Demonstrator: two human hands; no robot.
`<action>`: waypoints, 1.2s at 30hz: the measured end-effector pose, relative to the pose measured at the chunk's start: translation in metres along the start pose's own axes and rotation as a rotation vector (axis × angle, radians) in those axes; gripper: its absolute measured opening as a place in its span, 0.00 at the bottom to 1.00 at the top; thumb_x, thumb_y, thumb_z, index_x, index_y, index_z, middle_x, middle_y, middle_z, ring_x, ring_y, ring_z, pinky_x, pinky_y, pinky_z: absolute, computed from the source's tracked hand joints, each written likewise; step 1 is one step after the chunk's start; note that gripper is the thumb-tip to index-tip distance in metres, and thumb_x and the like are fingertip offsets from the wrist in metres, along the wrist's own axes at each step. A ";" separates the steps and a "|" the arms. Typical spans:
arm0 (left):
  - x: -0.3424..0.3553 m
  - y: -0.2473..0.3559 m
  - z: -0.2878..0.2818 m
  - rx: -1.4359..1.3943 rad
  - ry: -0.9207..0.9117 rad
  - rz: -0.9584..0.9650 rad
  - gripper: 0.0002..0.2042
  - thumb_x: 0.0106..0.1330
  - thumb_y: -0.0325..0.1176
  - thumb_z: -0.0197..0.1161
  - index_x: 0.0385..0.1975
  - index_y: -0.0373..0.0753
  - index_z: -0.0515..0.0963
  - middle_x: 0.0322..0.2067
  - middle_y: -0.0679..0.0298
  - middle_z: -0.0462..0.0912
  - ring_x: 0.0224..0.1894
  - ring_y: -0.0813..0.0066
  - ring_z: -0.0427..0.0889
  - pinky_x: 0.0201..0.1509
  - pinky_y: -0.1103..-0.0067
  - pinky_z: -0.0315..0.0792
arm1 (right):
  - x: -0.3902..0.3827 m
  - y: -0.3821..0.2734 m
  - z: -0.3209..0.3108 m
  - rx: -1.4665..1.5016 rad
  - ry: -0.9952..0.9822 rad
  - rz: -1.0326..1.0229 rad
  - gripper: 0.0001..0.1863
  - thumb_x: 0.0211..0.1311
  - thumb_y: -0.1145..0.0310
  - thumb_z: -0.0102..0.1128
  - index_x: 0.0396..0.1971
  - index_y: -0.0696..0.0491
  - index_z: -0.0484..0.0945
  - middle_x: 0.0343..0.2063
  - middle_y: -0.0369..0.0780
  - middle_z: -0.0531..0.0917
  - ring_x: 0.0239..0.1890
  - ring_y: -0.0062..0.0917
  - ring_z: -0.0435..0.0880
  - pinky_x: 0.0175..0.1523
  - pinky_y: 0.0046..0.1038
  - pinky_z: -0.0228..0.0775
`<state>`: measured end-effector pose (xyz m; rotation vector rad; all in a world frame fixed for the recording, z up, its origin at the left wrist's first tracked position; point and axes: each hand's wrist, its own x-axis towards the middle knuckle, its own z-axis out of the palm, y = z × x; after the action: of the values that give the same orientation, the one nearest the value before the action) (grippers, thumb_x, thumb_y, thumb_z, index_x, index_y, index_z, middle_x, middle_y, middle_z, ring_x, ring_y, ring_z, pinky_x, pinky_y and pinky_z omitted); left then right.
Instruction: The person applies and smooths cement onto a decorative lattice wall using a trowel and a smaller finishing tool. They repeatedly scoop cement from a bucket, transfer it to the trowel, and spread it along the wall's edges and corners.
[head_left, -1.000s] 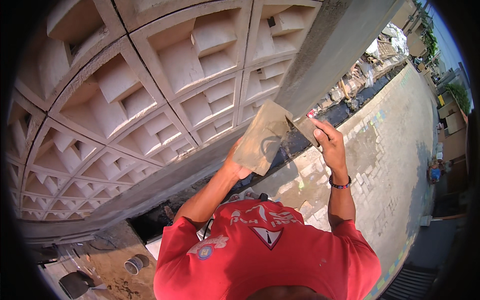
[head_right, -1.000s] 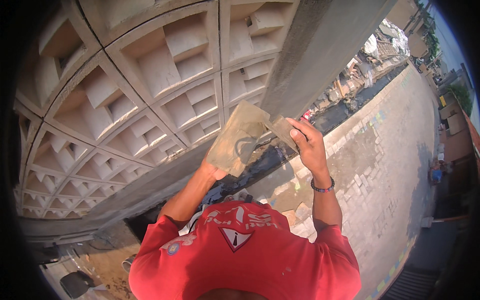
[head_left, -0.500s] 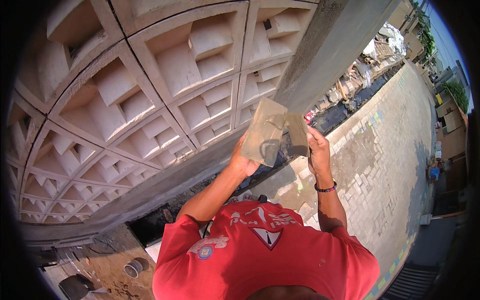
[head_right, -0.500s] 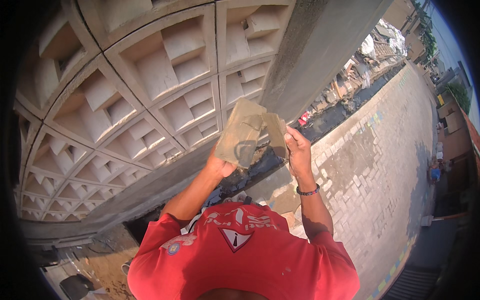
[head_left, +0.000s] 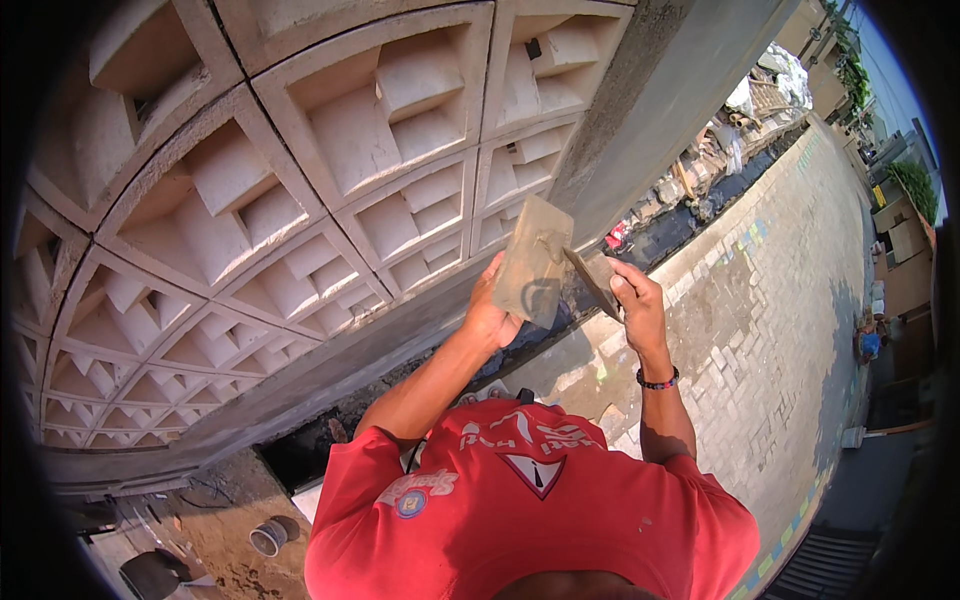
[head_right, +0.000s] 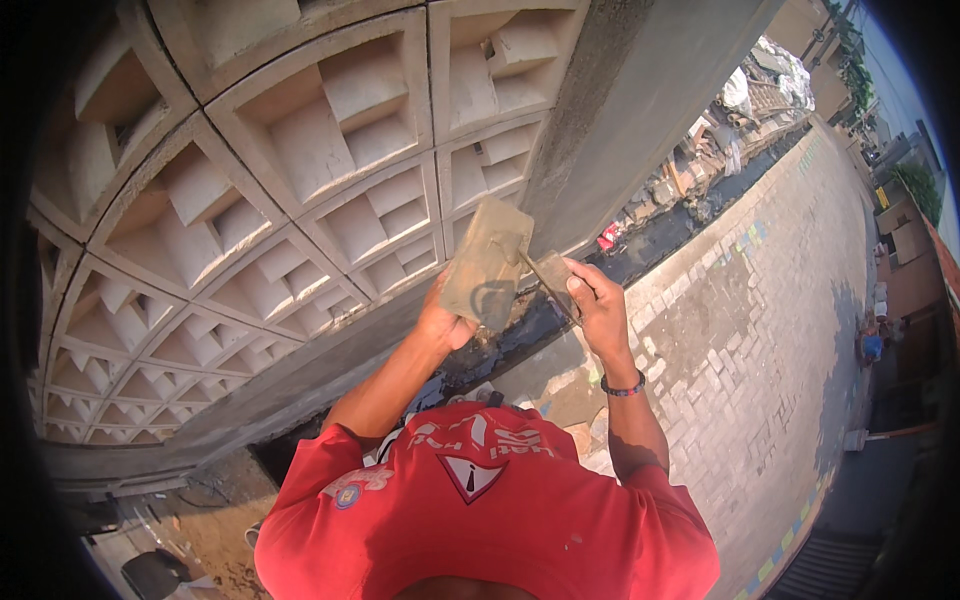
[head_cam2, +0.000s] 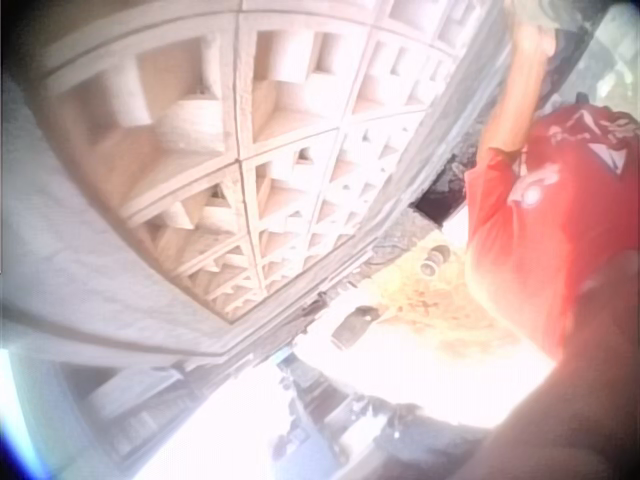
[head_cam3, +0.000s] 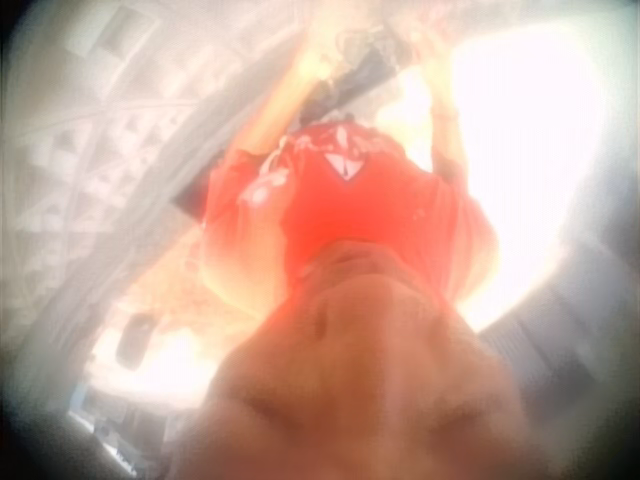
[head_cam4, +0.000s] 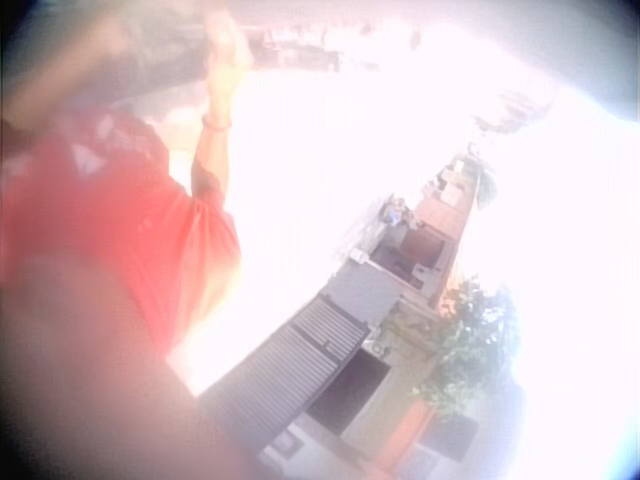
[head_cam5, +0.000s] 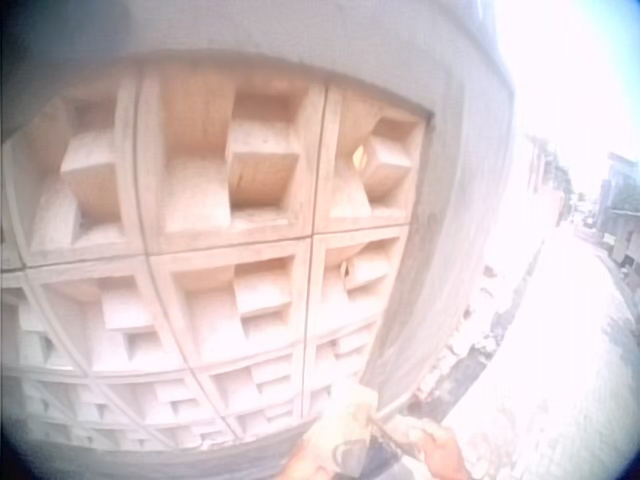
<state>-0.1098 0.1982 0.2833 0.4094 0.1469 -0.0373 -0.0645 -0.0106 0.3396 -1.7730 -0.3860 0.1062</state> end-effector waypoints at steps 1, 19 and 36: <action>0.000 0.000 0.002 0.012 0.012 0.001 0.17 0.65 0.30 0.57 0.53 0.37 0.68 0.47 0.59 0.77 0.46 0.69 0.80 0.47 0.75 0.78 | 0.000 0.000 -0.001 -0.019 -0.008 -0.021 0.17 0.63 0.68 0.53 0.46 0.64 0.76 0.38 0.37 0.80 0.38 0.17 0.76 0.42 0.18 0.66; 0.020 -0.011 -0.008 0.215 0.149 0.034 0.17 0.70 0.36 0.51 0.54 0.37 0.63 0.42 0.58 0.79 0.41 0.71 0.82 0.39 0.77 0.80 | -0.015 0.030 0.015 0.345 -0.200 0.143 0.19 0.63 0.64 0.58 0.48 0.62 0.75 0.39 0.38 0.81 0.36 0.17 0.79 0.41 0.20 0.71; 0.025 0.002 0.004 0.008 -0.025 -0.004 0.15 0.67 0.32 0.54 0.53 0.40 0.67 0.46 0.60 0.77 0.45 0.67 0.80 0.47 0.74 0.78 | 0.000 0.035 0.014 1.556 -0.424 0.345 0.18 0.60 0.68 0.51 0.49 0.60 0.72 0.42 0.47 0.78 0.43 0.38 0.77 0.48 0.33 0.72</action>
<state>-0.0843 0.1985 0.2841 0.4161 0.1225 -0.0467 -0.0615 -0.0041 0.3024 -0.2338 -0.1642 0.7975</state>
